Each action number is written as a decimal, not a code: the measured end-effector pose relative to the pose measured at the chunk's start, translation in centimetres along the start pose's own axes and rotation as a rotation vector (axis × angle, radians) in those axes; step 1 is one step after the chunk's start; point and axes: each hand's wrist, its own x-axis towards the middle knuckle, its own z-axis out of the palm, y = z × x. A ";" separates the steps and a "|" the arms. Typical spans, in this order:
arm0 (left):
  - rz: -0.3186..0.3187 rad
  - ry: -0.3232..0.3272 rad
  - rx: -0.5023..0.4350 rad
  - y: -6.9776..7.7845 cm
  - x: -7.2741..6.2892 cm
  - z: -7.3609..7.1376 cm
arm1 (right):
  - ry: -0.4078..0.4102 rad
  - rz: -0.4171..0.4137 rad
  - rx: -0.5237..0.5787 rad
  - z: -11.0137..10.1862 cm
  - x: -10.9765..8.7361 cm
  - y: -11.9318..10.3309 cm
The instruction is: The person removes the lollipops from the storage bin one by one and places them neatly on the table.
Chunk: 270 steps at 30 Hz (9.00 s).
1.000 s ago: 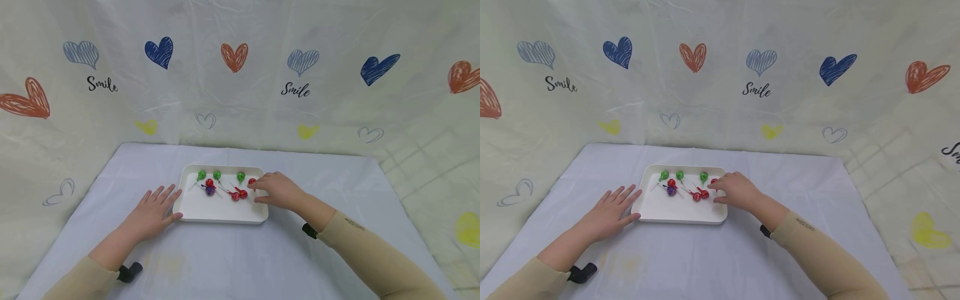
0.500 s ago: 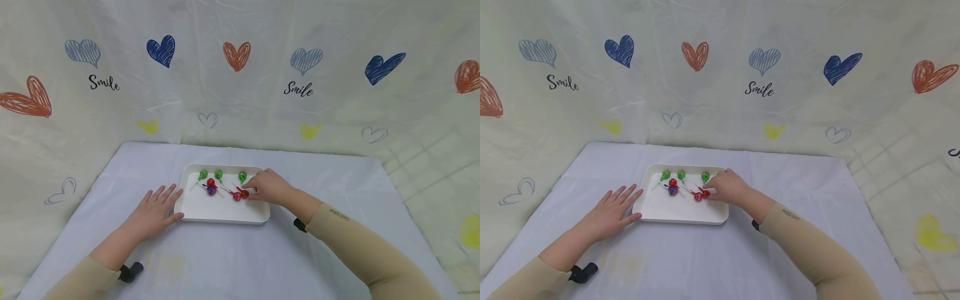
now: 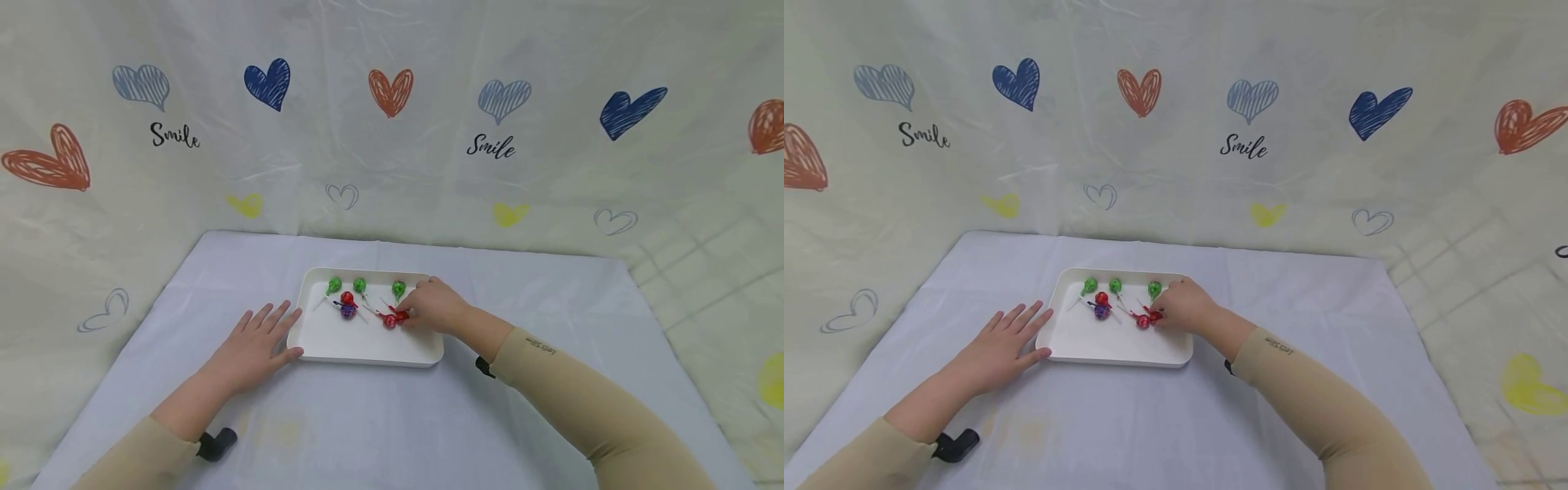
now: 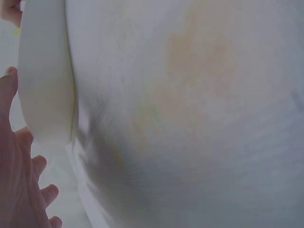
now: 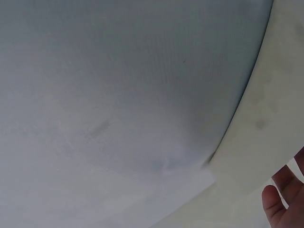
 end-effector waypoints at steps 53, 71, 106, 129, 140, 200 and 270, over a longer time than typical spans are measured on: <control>-0.013 -0.017 -0.026 0.5 -0.1 -0.5 | 0.268 0.111 0.086 -2.1 -11.7 6.2; -0.009 -0.012 -0.024 0.2 0.0 -0.2 | 0.188 0.074 0.106 0.8 -13.3 7.1; -0.014 -0.015 -0.043 0.1 0.1 0.0 | 0.076 0.155 0.227 2.3 -12.9 7.7; -0.016 -0.017 -0.042 0.2 0.1 -0.2 | 0.045 0.218 0.252 2.8 -12.3 7.1; -0.024 -0.024 -0.053 0.4 0.0 -0.4 | 0.065 0.211 0.246 2.3 -12.6 7.7; -0.027 -0.036 -0.061 0.6 0.1 -0.7 | 0.000 0.032 0.264 1.4 -10.0 8.9; -0.035 -0.040 -0.062 0.5 0.3 -0.3 | 0.036 0.082 0.317 -0.3 -8.3 7.9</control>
